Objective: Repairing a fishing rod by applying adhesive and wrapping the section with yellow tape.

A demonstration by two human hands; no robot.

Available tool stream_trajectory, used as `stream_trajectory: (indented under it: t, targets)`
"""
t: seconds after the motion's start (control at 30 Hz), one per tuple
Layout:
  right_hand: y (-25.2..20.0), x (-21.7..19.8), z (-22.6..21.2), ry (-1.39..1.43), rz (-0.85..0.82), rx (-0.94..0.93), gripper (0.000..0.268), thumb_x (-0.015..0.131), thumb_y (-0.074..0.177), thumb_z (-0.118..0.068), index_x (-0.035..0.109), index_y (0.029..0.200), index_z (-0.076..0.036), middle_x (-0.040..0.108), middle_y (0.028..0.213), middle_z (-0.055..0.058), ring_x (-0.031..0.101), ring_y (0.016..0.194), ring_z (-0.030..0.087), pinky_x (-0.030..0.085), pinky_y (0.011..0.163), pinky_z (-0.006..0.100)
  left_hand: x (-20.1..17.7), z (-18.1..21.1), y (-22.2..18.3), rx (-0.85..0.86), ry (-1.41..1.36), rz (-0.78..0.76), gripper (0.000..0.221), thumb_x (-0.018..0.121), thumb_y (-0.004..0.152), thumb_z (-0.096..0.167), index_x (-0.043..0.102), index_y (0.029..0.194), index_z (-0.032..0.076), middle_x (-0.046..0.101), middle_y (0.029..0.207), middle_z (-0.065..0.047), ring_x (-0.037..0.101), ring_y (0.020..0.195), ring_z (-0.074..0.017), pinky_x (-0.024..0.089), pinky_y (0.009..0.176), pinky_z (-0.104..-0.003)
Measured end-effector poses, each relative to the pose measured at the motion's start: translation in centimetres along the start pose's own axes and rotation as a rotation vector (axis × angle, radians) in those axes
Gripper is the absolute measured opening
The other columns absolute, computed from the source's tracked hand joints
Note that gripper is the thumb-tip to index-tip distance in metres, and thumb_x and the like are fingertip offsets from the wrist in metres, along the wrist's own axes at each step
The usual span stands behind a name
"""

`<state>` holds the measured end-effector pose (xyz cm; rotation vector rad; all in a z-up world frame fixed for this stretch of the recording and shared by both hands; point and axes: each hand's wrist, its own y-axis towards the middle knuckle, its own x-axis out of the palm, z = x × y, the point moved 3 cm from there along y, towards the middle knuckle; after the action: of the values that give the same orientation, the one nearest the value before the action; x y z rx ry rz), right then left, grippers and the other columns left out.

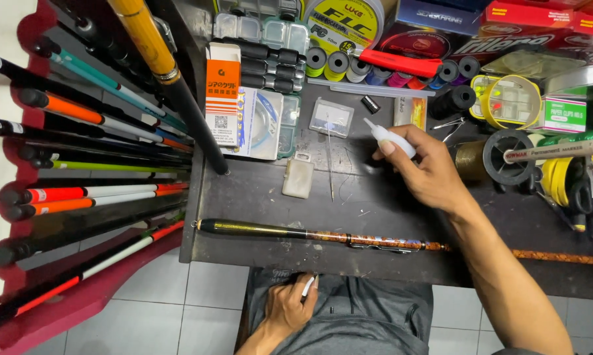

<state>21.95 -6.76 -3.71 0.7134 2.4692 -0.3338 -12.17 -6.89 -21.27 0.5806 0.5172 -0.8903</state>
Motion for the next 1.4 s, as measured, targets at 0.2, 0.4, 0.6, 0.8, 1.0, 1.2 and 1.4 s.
stream_trajectory:
  t: [0.2,0.4,0.6,0.8,1.0,1.2,1.4]
  targets:
    - [-3.5,1.0,-0.9,-0.038,0.101,-0.129,0.015,0.064,0.102,-0.017,0.064,0.109,-0.004,0.076,0.110,0.007,0.067,0.092,0.015,0.051,0.085,0.028,0.4,-0.1,-0.3,-0.017,-0.004,0.001,0.016,0.059,0.097,0.019,0.070,0.100,0.008,0.068,0.062,-0.004,0.061,0.040,-0.0255,0.045,0.037,-0.037]
    - [-5.9,1.2,-1.9,-0.188,0.200,-0.353,0.014,0.071,0.098,-0.011,0.072,0.108,-0.001,0.076,0.104,0.008,0.066,0.087,0.020,0.049,0.084,0.031,0.1,0.3,-0.2,-0.032,-0.018,0.019,0.019,0.056,0.100,0.023,0.070,0.098,0.010,0.069,0.060,-0.004,0.064,0.043,-0.0259,0.046,0.038,-0.037]
    - [-6.9,1.7,-0.8,-0.301,0.211,-0.415,0.015,0.072,0.098,-0.014,0.070,0.108,-0.002,0.075,0.102,0.009,0.066,0.087,0.025,0.049,0.084,0.034,-1.0,1.5,0.5,-0.014,-0.077,0.075,0.021,0.055,0.102,0.023,0.069,0.094,0.008,0.068,0.062,-0.003,0.062,0.043,-0.0223,0.043,0.038,-0.036]
    - [-7.6,2.2,-0.2,-0.312,0.275,-0.401,0.014,0.072,0.098,-0.013,0.071,0.106,-0.002,0.075,0.102,0.009,0.066,0.089,0.026,0.050,0.084,0.035,-2.9,4.5,1.8,-0.009,-0.186,0.155,0.022,0.052,0.103,0.017,0.065,0.092,0.003,0.065,0.078,-0.008,0.062,0.060,-0.0231,0.047,0.050,-0.033]
    - [-8.0,2.5,-1.4,-0.349,0.315,-0.492,0.010,0.070,0.099,-0.009,0.069,0.106,-0.002,0.073,0.100,0.008,0.064,0.084,0.027,0.047,0.081,0.036,-4.6,8.9,5.0,0.040,-0.255,0.196,0.028,0.052,0.103,0.021,0.071,0.099,0.001,0.058,0.082,-0.010,0.060,0.062,-0.0206,0.046,0.049,-0.031]
    - [-8.6,2.8,-1.5,-0.505,0.301,-0.528,0.017,0.069,0.099,-0.011,0.068,0.114,-0.003,0.072,0.109,0.009,0.061,0.086,0.030,0.047,0.080,0.041,-6.8,11.7,9.4,0.132,-0.339,0.246,0.022,0.056,0.104,0.015,0.070,0.114,0.001,0.056,0.087,-0.010,0.059,0.066,-0.0181,0.048,0.056,-0.029]
    - [-9.9,2.7,-2.7,-0.494,0.334,-0.578,0.023,0.070,0.099,-0.010,0.068,0.120,0.000,0.071,0.115,0.013,0.063,0.093,0.031,0.047,0.081,0.042,-8.2,12.9,12.8,0.111,-0.352,0.343,0.024,0.059,0.105,0.017,0.070,0.119,0.001,0.060,0.098,-0.011,0.060,0.071,-0.0153,0.051,0.058,-0.024]
